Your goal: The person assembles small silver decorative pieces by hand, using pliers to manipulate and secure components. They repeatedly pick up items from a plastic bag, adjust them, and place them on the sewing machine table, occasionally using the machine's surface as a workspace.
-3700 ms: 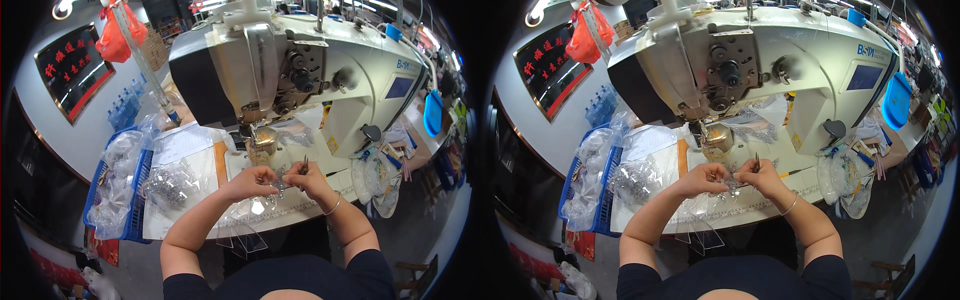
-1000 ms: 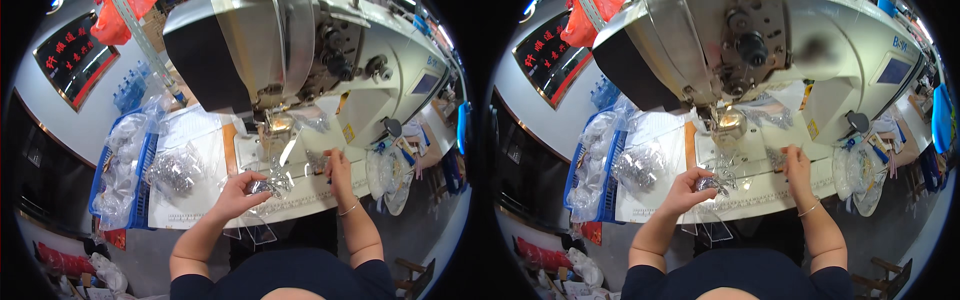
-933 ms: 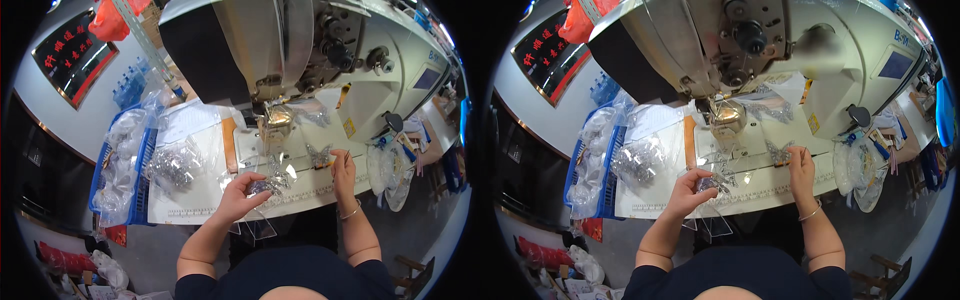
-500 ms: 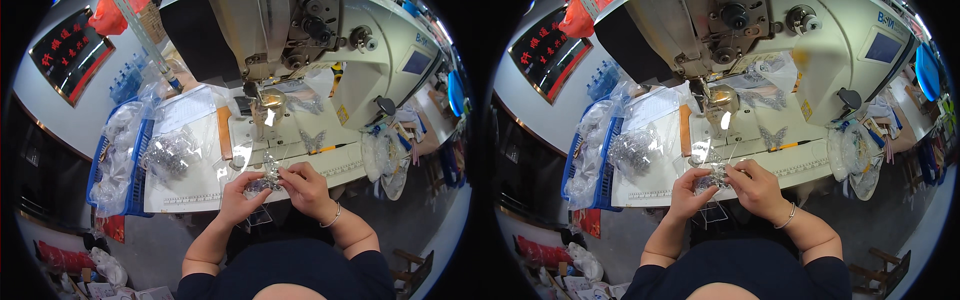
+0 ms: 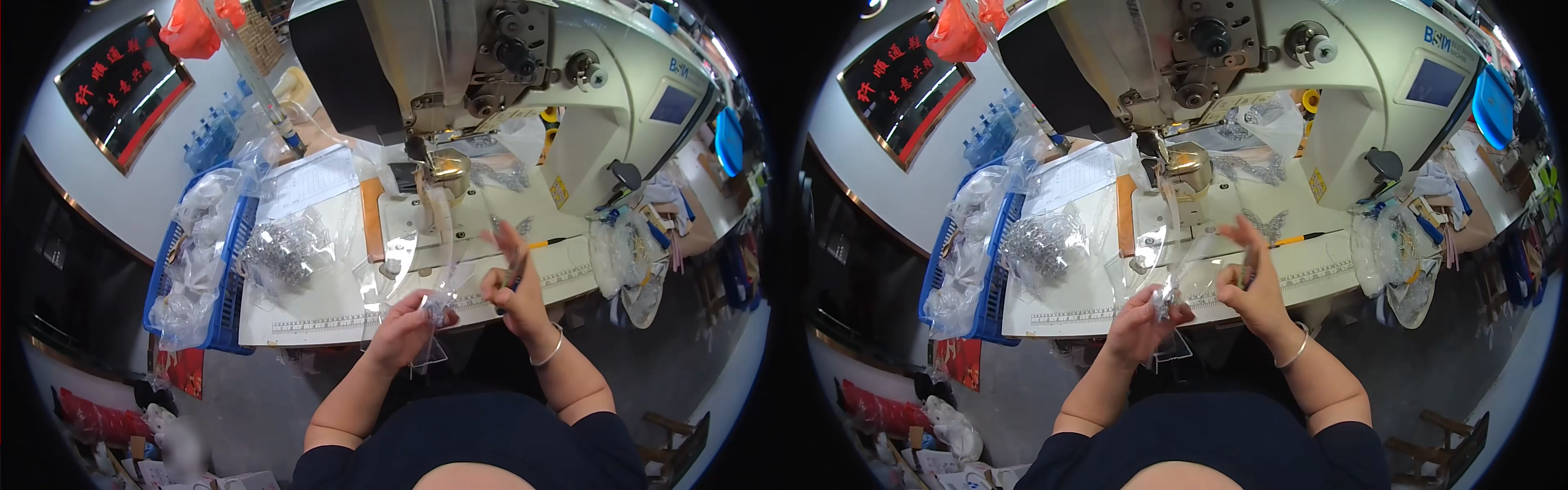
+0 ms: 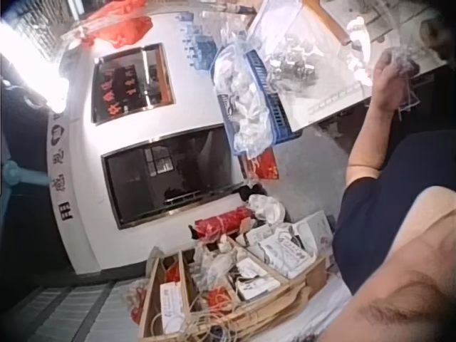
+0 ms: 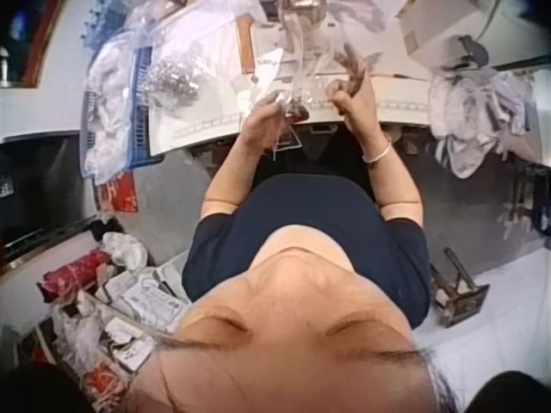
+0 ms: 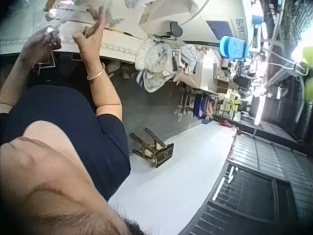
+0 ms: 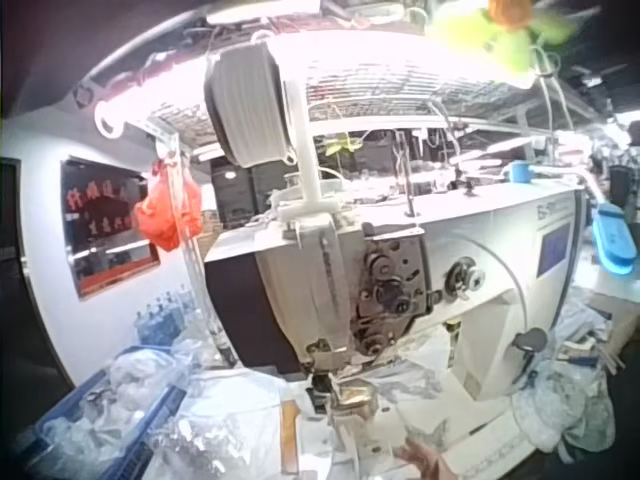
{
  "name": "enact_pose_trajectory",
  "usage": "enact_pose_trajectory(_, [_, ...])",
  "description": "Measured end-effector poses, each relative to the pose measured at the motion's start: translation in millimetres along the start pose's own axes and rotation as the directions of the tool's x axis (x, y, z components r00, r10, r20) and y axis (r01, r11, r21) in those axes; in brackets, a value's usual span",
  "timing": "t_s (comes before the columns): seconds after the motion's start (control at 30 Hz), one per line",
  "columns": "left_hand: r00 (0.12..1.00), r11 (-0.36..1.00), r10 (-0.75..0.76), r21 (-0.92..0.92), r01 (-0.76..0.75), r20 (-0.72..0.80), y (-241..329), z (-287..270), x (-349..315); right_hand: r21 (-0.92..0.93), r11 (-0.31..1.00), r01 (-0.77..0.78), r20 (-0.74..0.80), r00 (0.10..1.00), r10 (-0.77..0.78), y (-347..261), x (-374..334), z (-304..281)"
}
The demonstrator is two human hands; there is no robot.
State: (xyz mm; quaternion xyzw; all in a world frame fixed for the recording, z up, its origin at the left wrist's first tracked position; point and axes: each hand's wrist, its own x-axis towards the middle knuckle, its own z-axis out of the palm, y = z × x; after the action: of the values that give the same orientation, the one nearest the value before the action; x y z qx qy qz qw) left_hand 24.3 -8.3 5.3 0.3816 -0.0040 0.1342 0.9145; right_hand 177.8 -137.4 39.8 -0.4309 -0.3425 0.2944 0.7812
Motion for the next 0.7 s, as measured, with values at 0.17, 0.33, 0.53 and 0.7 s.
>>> enact_pose_trajectory(0.17, [0.977, 0.969, -0.203, -0.131, 0.209, 0.058, -26, 3, 0, -0.312, 0.914, -0.259, 0.008, 0.961, 0.275, 2, 11, 11])
enact_pose_trajectory(0.33, [0.997, 0.961, -0.003, 0.274, 0.023, -0.075, -26, -4, -5, -0.696, 0.716, -0.061, -0.050, 0.998, 0.037, -1, 13, 19])
enact_pose_trajectory(0.53, [0.982, 0.990, -0.009, 0.134, 0.034, -0.186, -18, -5, -4, -0.791, 0.512, 0.335, 0.198, 0.932, -0.304, -5, 17, -12])
enact_pose_trajectory(0.7, [0.985, 0.990, 0.003, 0.142, 0.022, -0.174, -12, -9, -6, -0.767, 0.448, 0.460, 0.378, 0.887, -0.264, -15, 0, -15])
